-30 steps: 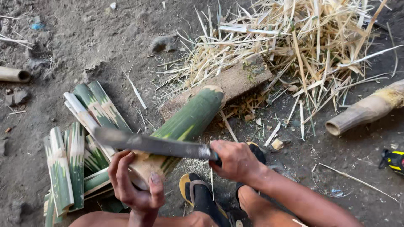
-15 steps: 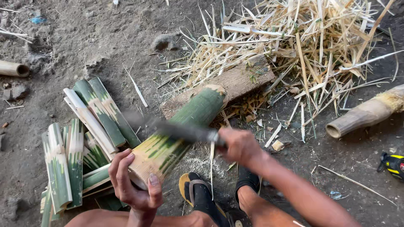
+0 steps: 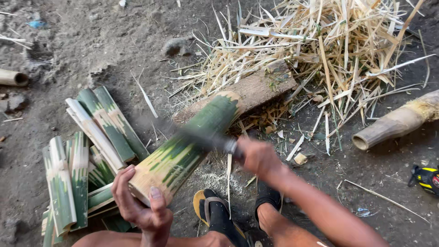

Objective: The person sits on the ground and uses a knife to shave and shape a bamboo segment, then uses a wooden mallet to strike the end of the bamboo. The person handles bamboo pieces and a mallet, working on a dirt surface with bamboo shavings nearby.

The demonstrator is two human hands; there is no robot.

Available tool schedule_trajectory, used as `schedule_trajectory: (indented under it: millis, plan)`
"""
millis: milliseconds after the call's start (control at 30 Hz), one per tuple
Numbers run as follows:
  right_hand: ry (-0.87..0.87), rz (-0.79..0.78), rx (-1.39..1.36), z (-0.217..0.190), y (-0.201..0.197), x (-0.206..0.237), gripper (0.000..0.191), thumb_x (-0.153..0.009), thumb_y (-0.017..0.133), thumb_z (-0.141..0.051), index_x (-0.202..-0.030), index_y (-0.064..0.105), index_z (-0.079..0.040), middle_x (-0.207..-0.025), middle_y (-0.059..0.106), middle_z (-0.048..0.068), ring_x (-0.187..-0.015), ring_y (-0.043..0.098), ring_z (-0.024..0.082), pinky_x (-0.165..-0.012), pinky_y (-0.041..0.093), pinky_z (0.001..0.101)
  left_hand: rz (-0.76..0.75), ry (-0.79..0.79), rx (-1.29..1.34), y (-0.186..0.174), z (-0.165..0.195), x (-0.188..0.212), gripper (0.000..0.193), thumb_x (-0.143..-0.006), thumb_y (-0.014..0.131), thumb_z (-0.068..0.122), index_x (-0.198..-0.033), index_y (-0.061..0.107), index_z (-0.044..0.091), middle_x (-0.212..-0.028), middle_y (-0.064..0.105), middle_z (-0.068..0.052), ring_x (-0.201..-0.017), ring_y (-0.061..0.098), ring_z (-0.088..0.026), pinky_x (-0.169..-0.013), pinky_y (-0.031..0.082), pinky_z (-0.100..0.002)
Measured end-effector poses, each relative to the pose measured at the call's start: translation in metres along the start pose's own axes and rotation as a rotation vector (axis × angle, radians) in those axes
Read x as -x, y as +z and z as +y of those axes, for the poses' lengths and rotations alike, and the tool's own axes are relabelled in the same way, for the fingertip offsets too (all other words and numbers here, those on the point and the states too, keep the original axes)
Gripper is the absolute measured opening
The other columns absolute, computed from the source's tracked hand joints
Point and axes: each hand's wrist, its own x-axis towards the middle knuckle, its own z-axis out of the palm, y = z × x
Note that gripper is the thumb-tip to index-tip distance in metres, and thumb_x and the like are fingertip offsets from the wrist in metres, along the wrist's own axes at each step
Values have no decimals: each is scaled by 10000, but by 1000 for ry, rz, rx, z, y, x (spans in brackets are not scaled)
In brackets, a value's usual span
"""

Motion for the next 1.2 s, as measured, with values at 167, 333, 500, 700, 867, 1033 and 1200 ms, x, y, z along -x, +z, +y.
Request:
schedule_trajectory:
  millis: [167, 333, 500, 700, 867, 1033, 1200]
  plan:
    - [491, -280, 10, 39, -16, -43, 198, -1012, 543, -250, -991, 540, -54, -649, 640, 113, -465, 617, 200, -432, 559, 370, 26, -26, -26, 0, 2, -2, 549, -903, 548, 310, -1305, 560, -63, -1283, 552, -212, -1273, 553, -347, -1133, 449, -472]
    - [-141, -13, 16, 2, 17, 15, 210, -856, 663, -221, -926, 566, -48, -697, 645, 108, -565, 658, 245, -479, 568, 363, 11, -26, -10, 1, 0, 2, 556, -906, 538, 304, -1324, 540, -62, -1295, 548, -209, -1280, 538, -339, -1122, 431, -454]
    - [631, -228, -110, 83, 11, -26, 215, -1019, 532, -266, -1051, 578, -59, -594, 589, 59, -428, 502, 165, -357, 398, 342, 2, -69, 17, -3, -10, 6, 555, -915, 526, 289, -1345, 528, -62, -1313, 537, -198, -1270, 529, -317, -1154, 419, -447]
    - [685, -177, 74, 134, -10, 22, 291, -981, 583, -329, -995, 593, -38, -622, 645, 95, -444, 568, 200, -399, 461, 363, -19, -298, 76, -2, -16, 16, 611, -945, 537, 356, -1400, 462, -45, -1349, 445, -193, -1259, 507, -297, -1121, 428, -439]
    - [663, -160, 137, 74, -46, 46, 376, -962, 597, -431, -982, 623, -57, -758, 735, 185, -667, 725, 301, -638, 593, 458, -174, -414, 266, -12, 3, 23, 775, -944, 597, 429, -1485, 307, -43, -1455, 339, -233, -1330, 450, -360, -1135, 380, -463]
    - [258, 51, 410, 19, -166, 51, 641, -876, 720, -508, -1260, 621, -5, -1026, 692, 313, -921, 687, 459, -783, 562, 547, -395, -1089, 912, -12, 20, 23, 784, -873, 575, 474, -1493, 308, 75, -1422, 499, -227, -1270, 579, -383, -1022, 517, -545]
    - [473, -132, 590, -58, -291, 91, 529, -923, 681, -541, -1082, 719, -38, -900, 752, 256, -843, 751, 414, -787, 597, 526, -680, -1348, 1392, -1, 33, 32, 696, -883, 556, 523, -1424, 489, 89, -1359, 594, -170, -1224, 609, -366, -974, 529, -614]
